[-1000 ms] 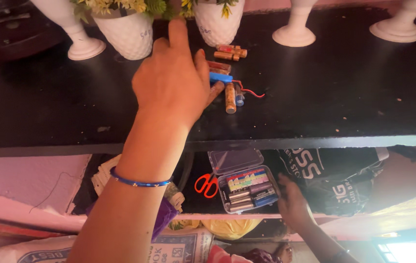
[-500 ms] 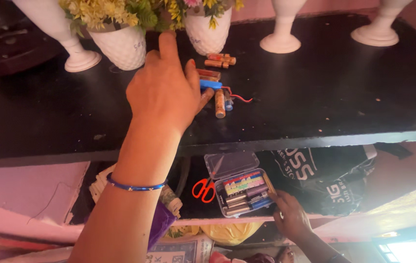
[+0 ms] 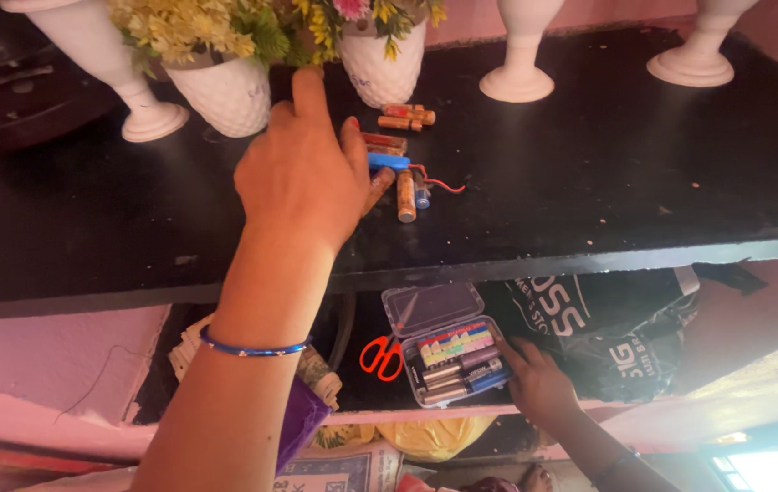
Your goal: The person sorts through several batteries on a shelf and places them into a small plastic storage case.
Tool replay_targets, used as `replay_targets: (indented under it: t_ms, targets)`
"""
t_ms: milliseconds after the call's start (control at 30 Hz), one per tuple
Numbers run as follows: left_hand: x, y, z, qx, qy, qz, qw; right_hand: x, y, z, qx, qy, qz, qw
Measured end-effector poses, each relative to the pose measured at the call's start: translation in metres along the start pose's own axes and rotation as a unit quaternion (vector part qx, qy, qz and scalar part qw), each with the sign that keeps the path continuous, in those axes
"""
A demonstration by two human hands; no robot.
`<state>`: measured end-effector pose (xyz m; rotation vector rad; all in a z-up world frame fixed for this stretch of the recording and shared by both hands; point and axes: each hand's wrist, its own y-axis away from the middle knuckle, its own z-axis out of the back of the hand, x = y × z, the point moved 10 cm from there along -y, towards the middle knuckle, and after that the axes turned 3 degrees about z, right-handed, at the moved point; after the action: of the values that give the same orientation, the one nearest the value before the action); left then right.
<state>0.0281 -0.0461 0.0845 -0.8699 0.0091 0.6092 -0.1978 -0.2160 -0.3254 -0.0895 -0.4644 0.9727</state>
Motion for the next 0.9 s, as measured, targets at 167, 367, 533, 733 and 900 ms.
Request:
replay_targets:
  t_ms: [167,367,533,733,900]
  targets:
    - [0.004,-0.001,0.000,0.005,0.006,0.019,1.000,-0.011,0.012,0.001,-0.065,-0.106,0.020,0.992]
    - [0.003,-0.001,-0.001,0.005,0.019,0.018,1.000,-0.010,0.011,-0.002,-0.075,-0.032,0.024,0.996]
    - [0.001,-0.004,0.015,-0.018,0.057,0.022,0.998,0.059,-0.005,0.067,-0.027,-0.127,0.046,0.991]
    - [0.003,-0.001,0.022,-0.070,0.072,-0.013,0.995,0.217,0.025,0.244,-0.220,-0.087,0.425,0.874]
    - [0.019,-0.004,0.017,-0.073,0.148,0.013,0.986,0.275,-0.005,0.343,-0.278,0.016,0.464,0.841]
